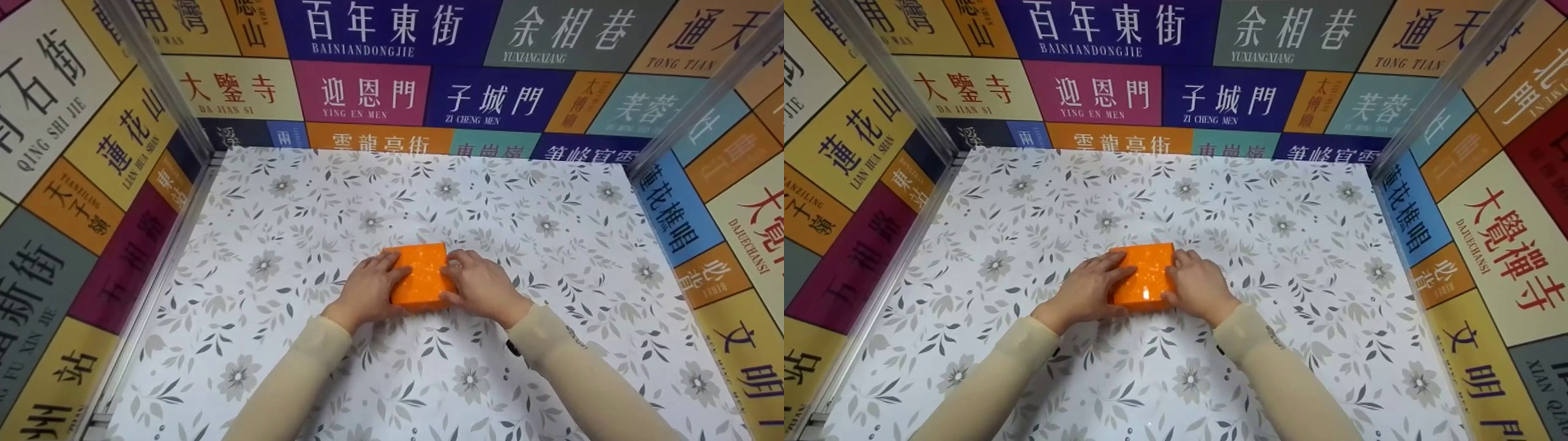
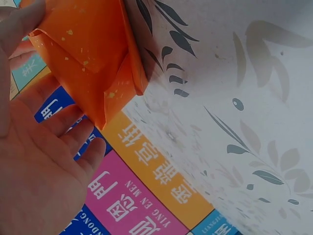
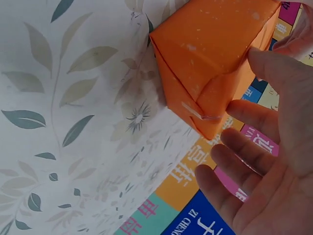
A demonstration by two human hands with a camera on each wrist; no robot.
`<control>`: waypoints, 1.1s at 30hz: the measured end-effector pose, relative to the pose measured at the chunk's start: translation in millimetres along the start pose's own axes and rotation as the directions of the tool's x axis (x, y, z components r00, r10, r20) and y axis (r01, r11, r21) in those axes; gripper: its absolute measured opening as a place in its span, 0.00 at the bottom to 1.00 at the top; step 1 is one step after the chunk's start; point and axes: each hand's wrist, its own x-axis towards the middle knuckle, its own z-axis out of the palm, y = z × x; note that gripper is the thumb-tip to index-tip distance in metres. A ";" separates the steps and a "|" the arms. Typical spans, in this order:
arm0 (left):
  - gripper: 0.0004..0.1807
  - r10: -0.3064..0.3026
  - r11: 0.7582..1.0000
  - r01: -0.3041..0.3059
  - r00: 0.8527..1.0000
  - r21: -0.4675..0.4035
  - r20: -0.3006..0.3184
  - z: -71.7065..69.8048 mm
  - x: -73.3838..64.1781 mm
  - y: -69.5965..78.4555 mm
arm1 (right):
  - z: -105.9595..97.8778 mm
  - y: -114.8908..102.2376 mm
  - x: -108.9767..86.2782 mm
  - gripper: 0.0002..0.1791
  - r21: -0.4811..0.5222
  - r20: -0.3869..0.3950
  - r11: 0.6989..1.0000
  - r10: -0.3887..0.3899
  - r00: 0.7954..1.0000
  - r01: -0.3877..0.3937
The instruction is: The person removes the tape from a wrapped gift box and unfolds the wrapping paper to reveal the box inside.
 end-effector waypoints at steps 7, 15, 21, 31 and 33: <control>0.42 0.019 1.000 -0.020 1.000 0.010 0.004 0.3 0.5 -0.5 | 2.2 -3.3 0.0 0.24 -0.052 -0.047 0.997 -0.066 0.997 0.063; 0.38 0.070 0.997 -0.069 0.997 0.042 -0.028 2.5 -1.0 -2.1 | 4.4 -6.3 -1.6 0.28 -0.039 -0.069 0.996 -0.083 0.994 0.080; 0.39 0.067 0.998 -0.066 0.997 0.025 -0.037 5.5 -1.3 -2.2 | 6.9 -11.0 -1.6 0.23 0.050 -0.046 0.990 -0.129 0.991 0.132; 0.39 0.073 0.996 -0.070 0.996 0.052 -0.045 3.8 -2.2 1.4 | 12.2 -20.3 -0.4 0.22 0.097 -0.080 0.983 -0.148 0.986 0.155; 0.40 0.062 0.997 -0.061 0.998 0.048 -0.024 1.3 -1.8 1.7 | 14.1 -21.0 -0.4 0.21 0.094 -0.096 0.982 -0.153 0.983 0.162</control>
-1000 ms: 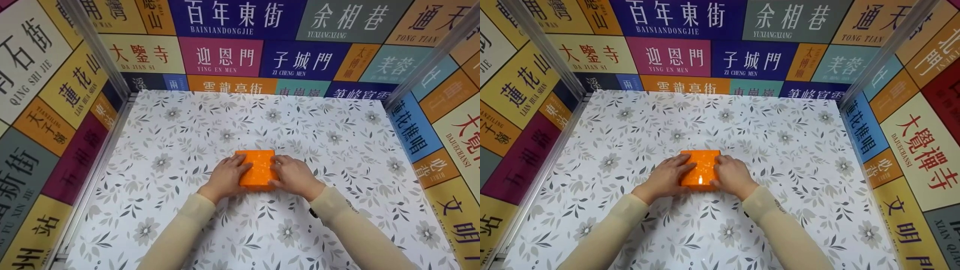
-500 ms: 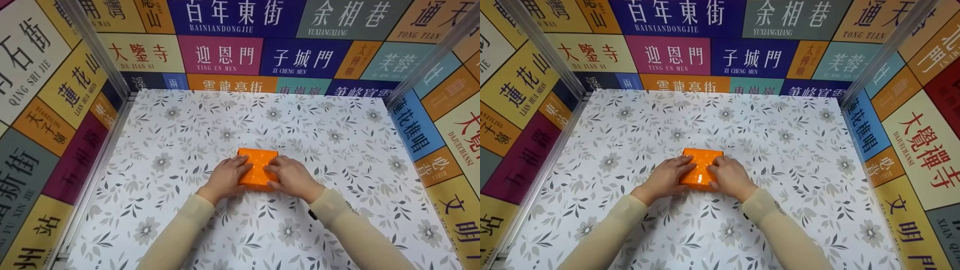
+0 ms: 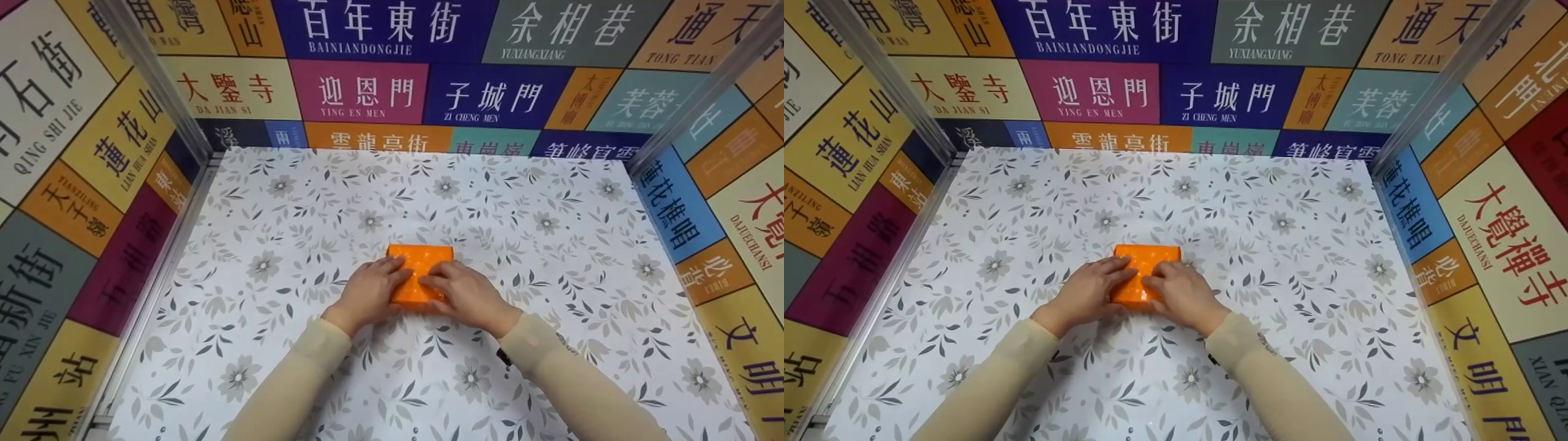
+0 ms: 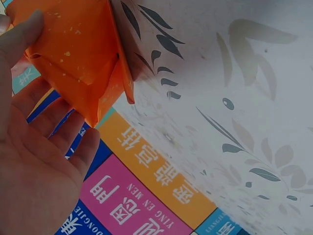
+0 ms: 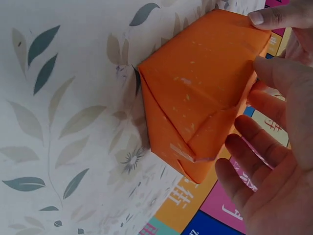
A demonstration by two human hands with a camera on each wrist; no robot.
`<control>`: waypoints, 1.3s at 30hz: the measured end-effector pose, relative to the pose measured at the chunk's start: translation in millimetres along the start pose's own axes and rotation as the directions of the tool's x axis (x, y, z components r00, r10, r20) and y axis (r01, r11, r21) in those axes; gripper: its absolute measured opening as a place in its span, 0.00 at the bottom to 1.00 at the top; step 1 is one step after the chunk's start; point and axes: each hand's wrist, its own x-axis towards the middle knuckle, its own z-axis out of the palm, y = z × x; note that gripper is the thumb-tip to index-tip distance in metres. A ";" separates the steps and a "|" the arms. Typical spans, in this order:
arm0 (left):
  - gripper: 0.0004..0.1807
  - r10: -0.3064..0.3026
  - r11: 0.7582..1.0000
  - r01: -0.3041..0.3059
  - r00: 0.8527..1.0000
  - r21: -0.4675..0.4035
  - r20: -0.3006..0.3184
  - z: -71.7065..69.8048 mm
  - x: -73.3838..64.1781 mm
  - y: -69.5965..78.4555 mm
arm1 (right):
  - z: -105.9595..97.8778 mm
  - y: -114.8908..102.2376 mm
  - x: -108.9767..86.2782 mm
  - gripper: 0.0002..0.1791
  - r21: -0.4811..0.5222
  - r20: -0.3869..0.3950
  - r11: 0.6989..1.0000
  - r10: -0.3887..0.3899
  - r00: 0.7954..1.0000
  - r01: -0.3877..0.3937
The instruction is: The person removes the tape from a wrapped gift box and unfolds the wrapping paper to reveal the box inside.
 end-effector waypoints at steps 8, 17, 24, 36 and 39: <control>0.38 -0.054 0.999 0.054 0.997 -0.007 0.055 -10.8 3.8 2.7 | 8.5 -2.5 0.5 0.13 0.049 -0.123 0.996 -0.068 0.990 0.075; 0.37 -0.041 0.999 0.041 0.999 0.017 0.034 -11.2 3.6 3.0 | 10.9 -2.0 -0.6 0.11 0.081 -0.164 0.994 -0.054 0.985 0.068; 0.37 -0.035 0.999 0.035 0.999 0.021 0.027 -11.2 3.5 4.0 | 12.9 -0.6 -1.1 0.11 0.088 -0.200 0.992 -0.072 0.977 0.091; 0.38 -0.046 0.999 0.046 0.998 -0.001 0.052 -11.0 3.1 5.5 | 17.5 -0.1 -4.2 0.07 0.081 -0.179 0.996 -0.027 0.983 0.042; 0.39 -0.051 0.999 0.051 0.996 -0.005 0.072 -10.8 3.5 5.9 | 14.1 -1.0 -5.5 0.11 0.092 -0.105 0.995 0.042 0.994 -0.032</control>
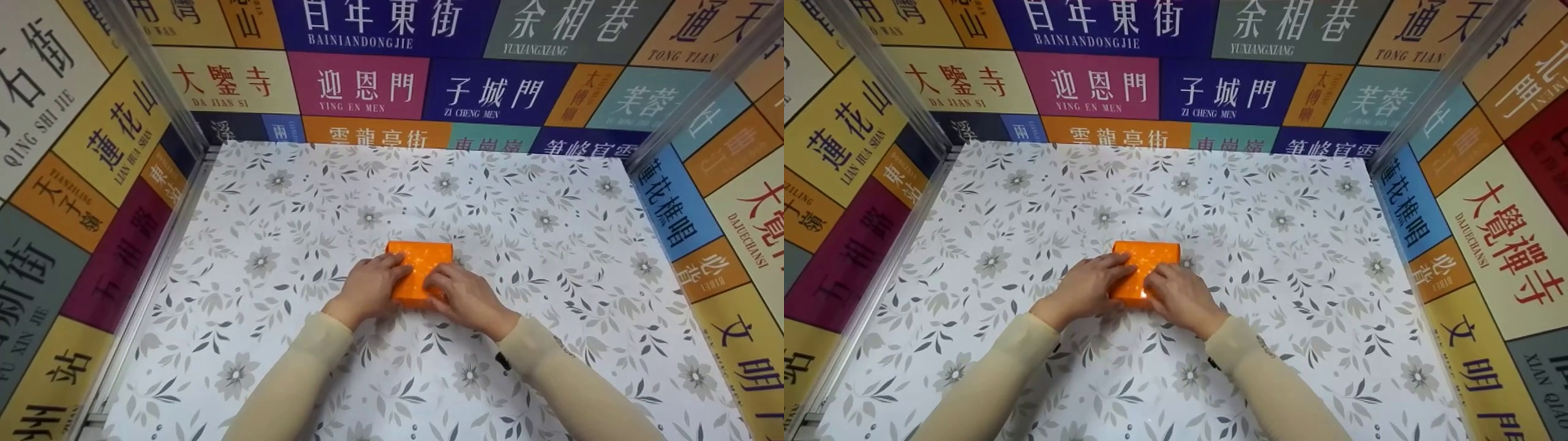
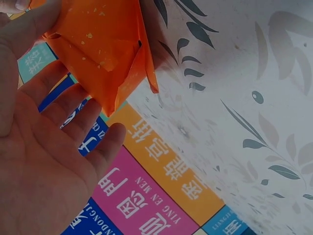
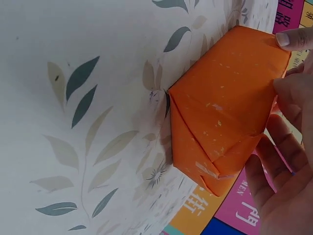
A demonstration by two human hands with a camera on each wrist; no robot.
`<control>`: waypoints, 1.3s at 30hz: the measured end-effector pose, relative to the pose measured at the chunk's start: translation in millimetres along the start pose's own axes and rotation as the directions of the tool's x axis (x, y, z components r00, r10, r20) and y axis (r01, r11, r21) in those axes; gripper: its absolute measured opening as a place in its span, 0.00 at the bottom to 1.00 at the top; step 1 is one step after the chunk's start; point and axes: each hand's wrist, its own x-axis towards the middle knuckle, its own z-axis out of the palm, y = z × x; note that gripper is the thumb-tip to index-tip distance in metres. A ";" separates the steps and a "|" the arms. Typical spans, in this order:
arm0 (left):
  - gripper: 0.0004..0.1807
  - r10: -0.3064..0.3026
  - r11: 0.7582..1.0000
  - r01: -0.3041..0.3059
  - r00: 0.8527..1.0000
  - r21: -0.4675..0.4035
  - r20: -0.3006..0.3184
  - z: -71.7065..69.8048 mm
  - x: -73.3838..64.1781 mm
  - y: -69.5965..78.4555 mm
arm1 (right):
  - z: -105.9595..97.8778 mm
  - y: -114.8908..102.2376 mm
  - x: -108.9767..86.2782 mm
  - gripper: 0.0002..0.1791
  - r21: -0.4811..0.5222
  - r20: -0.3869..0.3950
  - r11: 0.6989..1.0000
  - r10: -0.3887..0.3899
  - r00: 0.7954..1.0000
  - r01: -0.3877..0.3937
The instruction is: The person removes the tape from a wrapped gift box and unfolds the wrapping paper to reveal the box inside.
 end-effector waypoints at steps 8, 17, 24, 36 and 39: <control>0.39 -0.003 1.000 0.003 1.000 -0.008 0.019 -0.1 0.8 -0.2 | -14.1 -3.5 9.1 0.15 -0.016 0.123 0.999 0.046 0.991 -0.044; 0.39 0.014 1.000 -0.014 1.000 0.017 0.009 1.3 0.2 -1.2 | -6.1 -1.1 22.1 0.01 -0.072 0.052 0.997 -0.037 0.998 0.041; 0.39 -0.002 1.000 0.001 1.000 0.005 0.023 2.1 1.0 -1.4 | -3.4 -1.4 27.3 0.04 -0.138 0.063 0.988 -0.057 0.996 0.065; 0.39 -0.001 1.000 0.001 1.000 -0.004 0.007 4.2 0.9 -2.5 | -5.9 -2.7 21.2 0.06 -0.177 0.094 0.981 -0.059 0.994 0.075; 0.39 -0.003 1.000 0.003 1.000 -0.014 0.007 3.9 0.8 -2.7 | -9.3 -5.4 18.1 0.06 -0.159 0.108 0.985 -0.047 0.993 0.064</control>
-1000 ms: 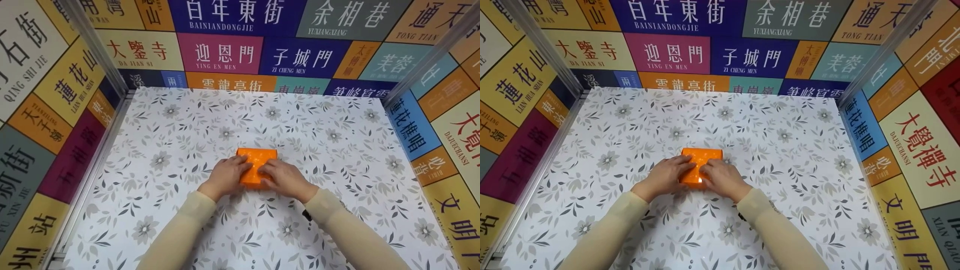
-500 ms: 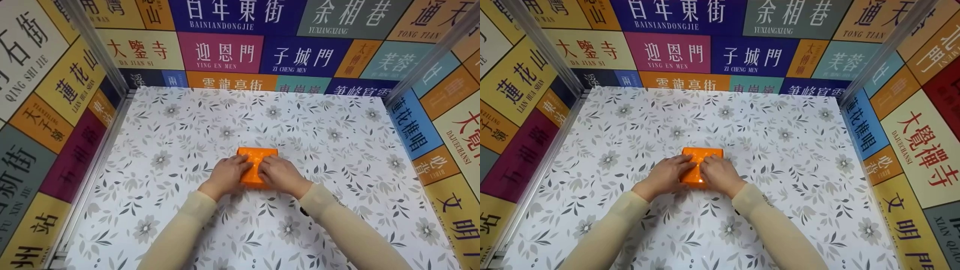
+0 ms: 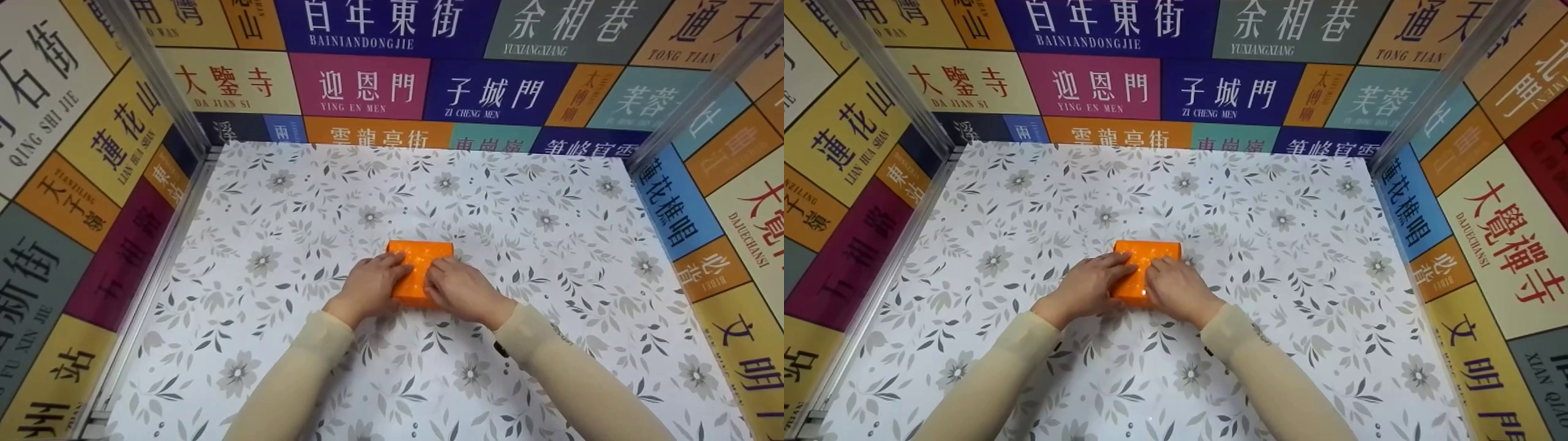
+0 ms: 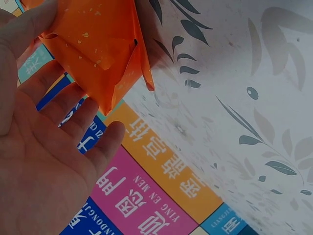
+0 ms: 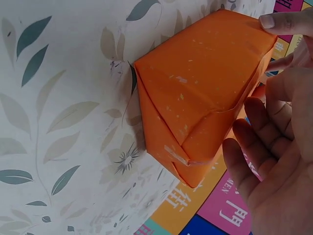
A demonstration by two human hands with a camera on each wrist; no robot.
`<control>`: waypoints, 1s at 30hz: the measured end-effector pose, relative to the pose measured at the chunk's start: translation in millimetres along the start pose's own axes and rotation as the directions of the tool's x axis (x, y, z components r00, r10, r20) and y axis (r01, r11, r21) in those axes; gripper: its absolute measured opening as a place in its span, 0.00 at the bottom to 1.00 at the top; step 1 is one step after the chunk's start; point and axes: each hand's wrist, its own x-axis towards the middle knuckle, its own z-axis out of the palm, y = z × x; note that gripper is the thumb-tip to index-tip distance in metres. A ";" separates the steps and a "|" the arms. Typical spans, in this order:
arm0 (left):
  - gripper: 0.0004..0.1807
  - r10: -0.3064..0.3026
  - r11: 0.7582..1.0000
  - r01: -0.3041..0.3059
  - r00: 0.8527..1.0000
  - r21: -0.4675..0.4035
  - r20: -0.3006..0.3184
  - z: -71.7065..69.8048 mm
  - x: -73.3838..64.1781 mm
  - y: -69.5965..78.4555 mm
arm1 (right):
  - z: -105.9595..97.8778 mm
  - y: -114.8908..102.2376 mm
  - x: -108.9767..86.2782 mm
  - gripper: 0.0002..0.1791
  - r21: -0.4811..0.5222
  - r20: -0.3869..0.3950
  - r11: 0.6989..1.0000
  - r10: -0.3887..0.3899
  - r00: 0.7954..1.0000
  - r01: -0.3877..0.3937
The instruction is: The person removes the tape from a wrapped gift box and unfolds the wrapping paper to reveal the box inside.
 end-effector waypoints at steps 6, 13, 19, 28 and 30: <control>0.38 0.002 1.000 -0.002 1.000 0.002 -0.008 0.6 -0.1 -0.4 | -2.6 -3.1 -6.1 0.05 0.028 0.014 0.999 0.022 1.000 -0.022; 0.39 0.009 1.000 -0.009 1.000 0.002 -0.018 1.4 -0.4 -0.8 | -1.4 -5.8 -11.9 0.05 0.046 0.010 0.999 0.024 1.000 -0.024; 0.37 0.008 1.000 -0.008 1.000 0.011 -0.024 1.4 -0.4 -0.5 | -1.8 -9.4 -17.1 0.05 0.060 -0.043 0.998 -0.016 0.999 0.018; 0.37 0.004 1.000 -0.004 1.000 0.008 -0.021 1.6 -0.4 -1.5 | -5.1 -11.3 -21.8 0.07 0.056 -0.041 0.997 -0.056 0.998 0.059; 0.37 0.007 1.000 -0.007 1.000 0.009 -0.026 2.2 -0.3 -1.7 | -5.4 -11.4 -22.4 0.07 0.063 -0.045 0.996 -0.068 0.997 0.070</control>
